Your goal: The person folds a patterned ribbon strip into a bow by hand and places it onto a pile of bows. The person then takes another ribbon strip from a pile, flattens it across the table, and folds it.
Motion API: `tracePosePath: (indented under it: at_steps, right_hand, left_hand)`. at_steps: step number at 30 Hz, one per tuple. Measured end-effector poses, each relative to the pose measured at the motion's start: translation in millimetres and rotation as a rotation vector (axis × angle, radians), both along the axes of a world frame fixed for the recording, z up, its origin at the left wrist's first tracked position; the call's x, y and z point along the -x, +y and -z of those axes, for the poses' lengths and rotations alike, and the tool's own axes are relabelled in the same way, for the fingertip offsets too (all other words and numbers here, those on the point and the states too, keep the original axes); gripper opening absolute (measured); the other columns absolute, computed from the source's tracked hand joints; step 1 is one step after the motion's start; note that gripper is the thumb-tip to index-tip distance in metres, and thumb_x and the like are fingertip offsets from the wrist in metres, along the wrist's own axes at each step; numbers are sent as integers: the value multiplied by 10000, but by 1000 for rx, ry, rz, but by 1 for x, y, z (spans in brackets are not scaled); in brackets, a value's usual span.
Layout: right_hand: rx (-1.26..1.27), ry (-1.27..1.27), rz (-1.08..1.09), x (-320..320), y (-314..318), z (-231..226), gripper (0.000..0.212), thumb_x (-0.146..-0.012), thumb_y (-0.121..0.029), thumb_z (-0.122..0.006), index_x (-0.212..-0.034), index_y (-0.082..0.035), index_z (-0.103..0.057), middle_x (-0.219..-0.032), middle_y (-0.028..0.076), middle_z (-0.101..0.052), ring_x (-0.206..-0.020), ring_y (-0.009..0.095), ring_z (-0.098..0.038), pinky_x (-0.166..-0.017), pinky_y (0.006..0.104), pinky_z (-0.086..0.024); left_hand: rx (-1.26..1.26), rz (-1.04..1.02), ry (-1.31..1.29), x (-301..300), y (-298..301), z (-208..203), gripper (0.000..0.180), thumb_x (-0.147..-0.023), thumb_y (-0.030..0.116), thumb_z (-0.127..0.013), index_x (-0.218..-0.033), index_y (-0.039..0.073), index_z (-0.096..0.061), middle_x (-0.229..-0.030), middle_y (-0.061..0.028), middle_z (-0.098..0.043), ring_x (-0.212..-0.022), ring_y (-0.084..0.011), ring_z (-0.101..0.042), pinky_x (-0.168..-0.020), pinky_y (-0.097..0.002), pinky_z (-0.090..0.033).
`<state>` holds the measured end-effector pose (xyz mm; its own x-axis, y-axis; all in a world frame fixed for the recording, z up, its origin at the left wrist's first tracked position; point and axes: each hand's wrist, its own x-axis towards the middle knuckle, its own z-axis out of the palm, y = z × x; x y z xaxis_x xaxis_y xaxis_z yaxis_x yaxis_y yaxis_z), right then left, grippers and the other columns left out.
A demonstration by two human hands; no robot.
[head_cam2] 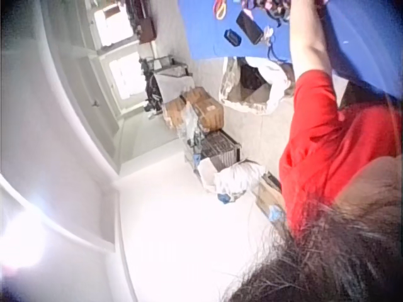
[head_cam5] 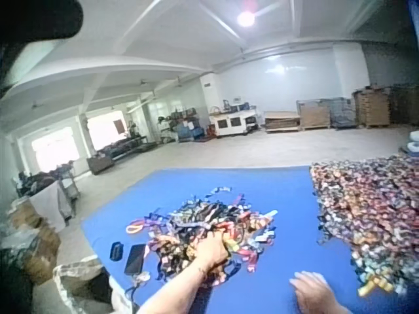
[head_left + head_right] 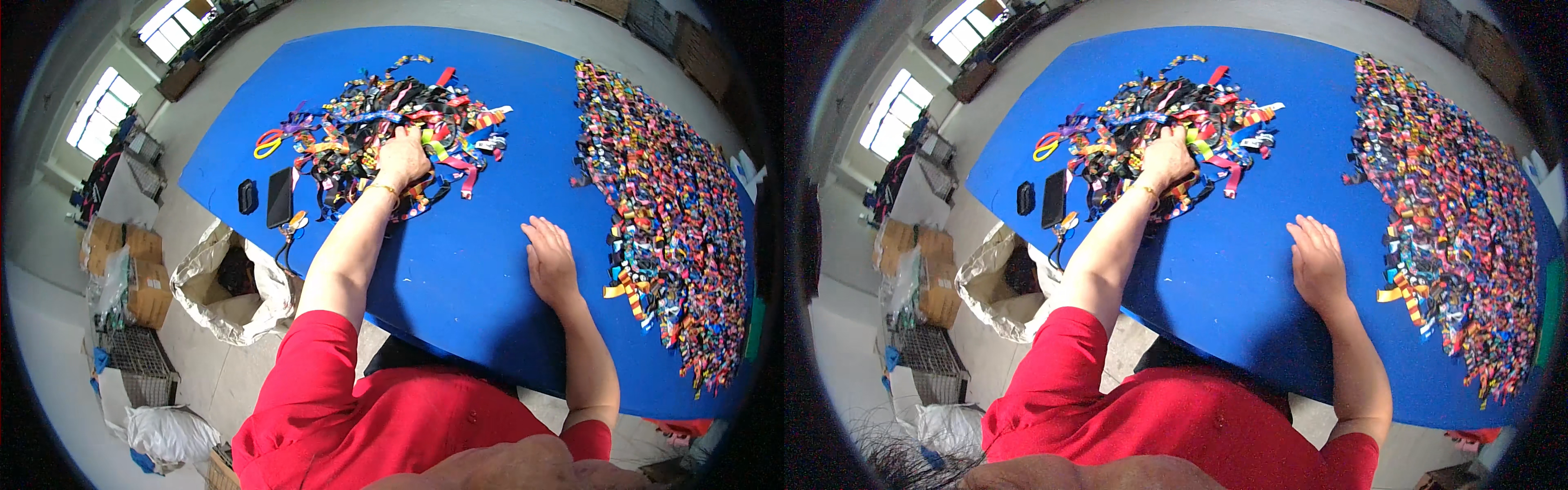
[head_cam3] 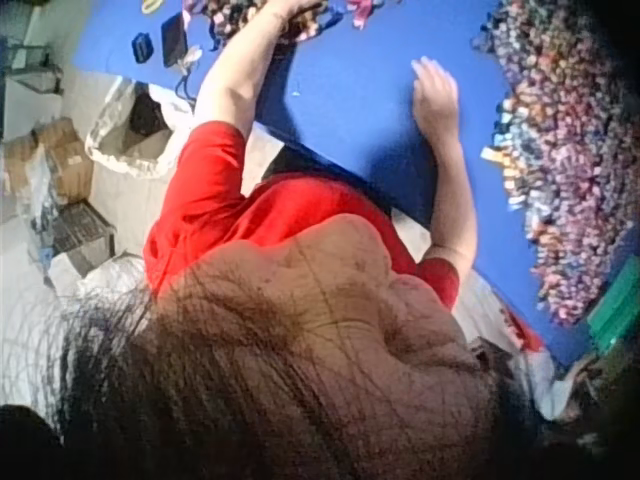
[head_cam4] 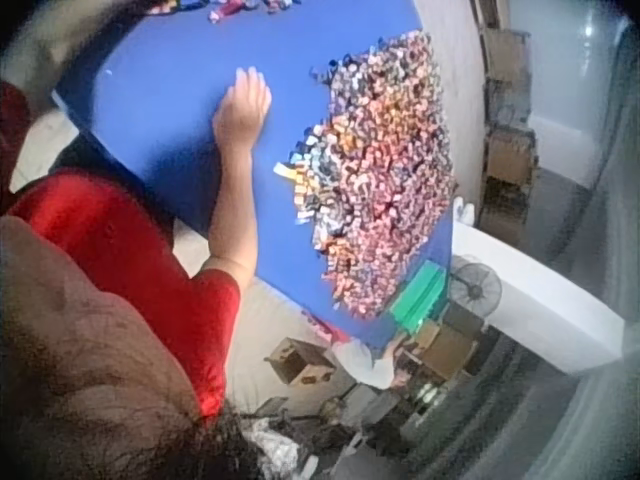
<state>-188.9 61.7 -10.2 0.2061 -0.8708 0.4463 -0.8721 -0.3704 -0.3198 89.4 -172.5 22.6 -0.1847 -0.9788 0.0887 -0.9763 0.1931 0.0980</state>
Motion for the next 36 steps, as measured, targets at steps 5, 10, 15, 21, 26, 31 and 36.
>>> tracePosePath:
  at_steps: [5,10,15,21,26,31,36]
  right_hand:
    - [1,-10,14,2,2,2,365,-923,-56,-584,-1287,-37,-593,-1367,182,-587,-1304,363,-532,-1132,501,-366]
    - [8,-21,-4,1,1,0,372,-924,-58,-588,-1296,-48,-593,-1366,175,-588,-1314,351,-527,-1135,495,-367]
    - [4,-41,2,4,2,1,365,-925,-68,-590,-1290,-49,-603,-1362,174,-590,-1320,345,-522,-1139,493,-362]
    - [13,-65,23,9,2,11,353,-929,-95,-597,-1279,-48,-618,-1360,170,-592,-1316,345,-523,-1137,488,-364]
    - [9,-100,9,2,0,12,341,-947,-127,-575,-1274,-46,-622,-1371,177,-588,-1321,352,-515,-1147,487,-352]
    - [-19,-93,29,7,2,13,349,-953,-127,-564,-1289,-48,-618,-1387,178,-576,-1330,350,-509,-1158,478,-338]
    - [-24,-78,33,6,3,10,355,-954,-130,-559,-1295,-47,-613,-1392,178,-572,-1342,348,-498,-1161,478,-335]
  left_hand:
    - [-11,4,-8,2,-1,2,452,-880,229,-579,-1266,12,-484,-1242,-268,-556,-1090,-438,-653,-922,-504,-538]
    - [4,-57,5,-12,-13,2,505,-874,252,-597,-1313,21,-501,-1278,-267,-542,-1111,-425,-650,-938,-485,-540]
    - [15,-89,32,-20,-18,0,518,-852,288,-632,-1289,36,-517,-1266,-262,-542,-1146,-429,-623,-972,-472,-521]
    - [41,-67,39,-14,-12,5,528,-835,271,-646,-1309,69,-530,-1250,-285,-564,-1144,-463,-610,-960,-514,-520]
    - [54,2,99,-42,-19,8,578,-817,230,-642,-1371,139,-504,-1282,-307,-535,-1164,-475,-586,-984,-514,-502]
    - [215,23,-3,-13,12,-11,664,-772,179,-659,-1407,127,-471,-1446,-259,-437,-1310,-438,-479,-1070,-572,-415]
    - [444,389,-28,22,34,1,468,-815,59,-600,-1280,104,-593,-1340,-161,-585,-1309,-369,-501,-1095,-579,-356]
